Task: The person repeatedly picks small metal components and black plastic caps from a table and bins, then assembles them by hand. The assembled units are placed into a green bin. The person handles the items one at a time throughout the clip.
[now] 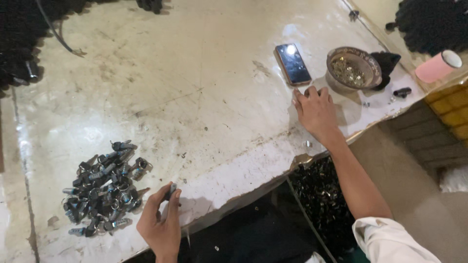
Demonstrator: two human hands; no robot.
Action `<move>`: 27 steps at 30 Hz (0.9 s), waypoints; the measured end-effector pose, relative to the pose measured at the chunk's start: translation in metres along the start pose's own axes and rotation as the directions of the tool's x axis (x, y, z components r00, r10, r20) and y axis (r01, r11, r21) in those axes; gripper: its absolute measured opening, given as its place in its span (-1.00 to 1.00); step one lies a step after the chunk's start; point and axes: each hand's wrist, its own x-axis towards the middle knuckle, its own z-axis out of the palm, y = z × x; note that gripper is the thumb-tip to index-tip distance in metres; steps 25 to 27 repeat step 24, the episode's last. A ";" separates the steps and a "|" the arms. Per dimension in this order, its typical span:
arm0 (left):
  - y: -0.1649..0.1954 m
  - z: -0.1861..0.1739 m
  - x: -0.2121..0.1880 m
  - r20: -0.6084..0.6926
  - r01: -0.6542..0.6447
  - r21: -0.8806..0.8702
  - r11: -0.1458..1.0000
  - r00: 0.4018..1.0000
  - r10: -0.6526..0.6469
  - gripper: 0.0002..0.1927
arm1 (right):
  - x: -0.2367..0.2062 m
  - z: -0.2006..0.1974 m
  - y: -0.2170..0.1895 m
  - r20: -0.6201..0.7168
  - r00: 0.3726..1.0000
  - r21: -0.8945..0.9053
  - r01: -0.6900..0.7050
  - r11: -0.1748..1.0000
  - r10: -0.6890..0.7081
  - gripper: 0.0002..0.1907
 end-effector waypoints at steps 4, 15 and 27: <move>0.001 -0.002 0.005 -0.026 0.014 -0.024 1.000 1.000 -0.015 -0.73 | 0.006 -0.007 -0.005 -0.008 0.999 0.000 -0.034 0.999 0.034 -0.64; -0.035 0.012 0.008 0.052 0.028 0.013 1.000 0.998 -0.029 -0.70 | -0.006 -0.013 0.001 -0.019 0.999 0.002 -0.036 0.999 0.036 -0.63; -0.034 0.014 0.000 0.047 0.067 -0.068 0.995 0.997 -0.064 -0.71 | -0.014 -0.024 -0.006 0.048 0.998 0.033 -0.035 0.999 0.034 -0.62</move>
